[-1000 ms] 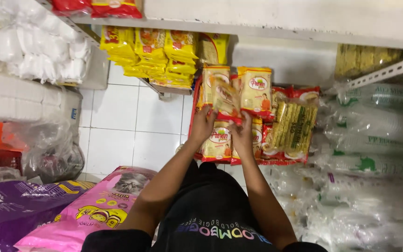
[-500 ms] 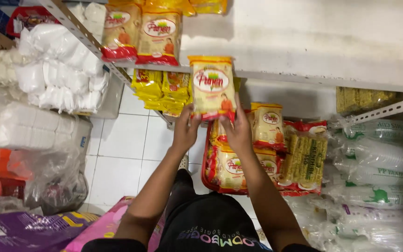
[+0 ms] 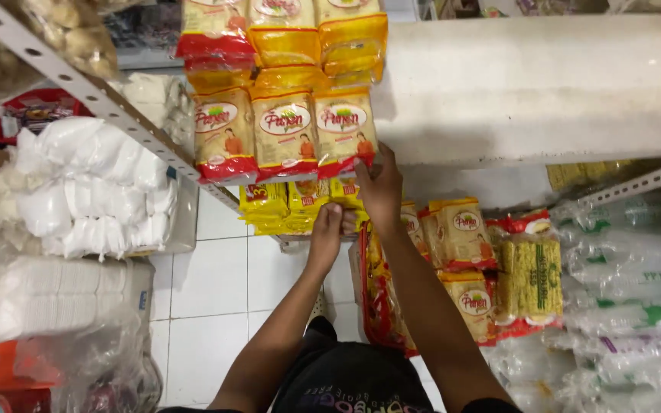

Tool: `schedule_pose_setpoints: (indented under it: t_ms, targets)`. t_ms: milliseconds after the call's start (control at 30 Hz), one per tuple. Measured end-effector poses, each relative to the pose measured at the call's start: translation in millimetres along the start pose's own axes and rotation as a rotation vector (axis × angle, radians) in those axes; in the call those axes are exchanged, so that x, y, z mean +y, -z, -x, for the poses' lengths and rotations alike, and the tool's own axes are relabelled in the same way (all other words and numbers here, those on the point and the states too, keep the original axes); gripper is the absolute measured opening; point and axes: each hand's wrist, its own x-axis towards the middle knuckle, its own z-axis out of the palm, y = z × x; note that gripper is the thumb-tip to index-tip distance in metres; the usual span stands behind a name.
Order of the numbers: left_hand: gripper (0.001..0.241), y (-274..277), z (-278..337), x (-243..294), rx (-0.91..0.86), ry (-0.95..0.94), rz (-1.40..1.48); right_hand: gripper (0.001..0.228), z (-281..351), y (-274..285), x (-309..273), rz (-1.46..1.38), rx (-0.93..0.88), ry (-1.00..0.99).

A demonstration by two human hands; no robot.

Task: The person ties clear plastic bags containing nuts by hand and arranges packaged food items in a basket and on shelves.

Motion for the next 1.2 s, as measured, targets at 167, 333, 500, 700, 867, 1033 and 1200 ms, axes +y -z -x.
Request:
schedule_pose_setpoints:
  t_ms: [167,333,500,700,867,1033,1200]
  targets:
    - [0.038,-15,15,-50,-0.172,0.218,-0.09,0.06,-11,4,-29,0.091,-0.01,-0.074]
    - [0.029,-31,32,-132,-0.383,0.2,-0.317,0.055,12,41,19,-0.04,-0.099,-0.04]
    - [0.03,-48,92,-197,-0.375,0.178,-0.51,0.013,83,147,186,-0.219,-0.251,-0.051]
    - [0.034,-88,148,-213,-0.162,0.384,-0.472,0.021,189,268,276,0.031,-0.222,-0.218]
    - [0.042,-128,187,-207,0.179,-0.326,-0.853,0.046,222,280,273,0.124,-0.446,-0.202]
    - [0.049,-174,196,-173,0.191,-0.024,-0.718,0.059,221,280,258,0.169,-0.474,-0.29]
    - [0.054,-189,194,-142,0.145,0.187,-0.616,0.057,214,276,265,0.121,-0.495,-0.24]
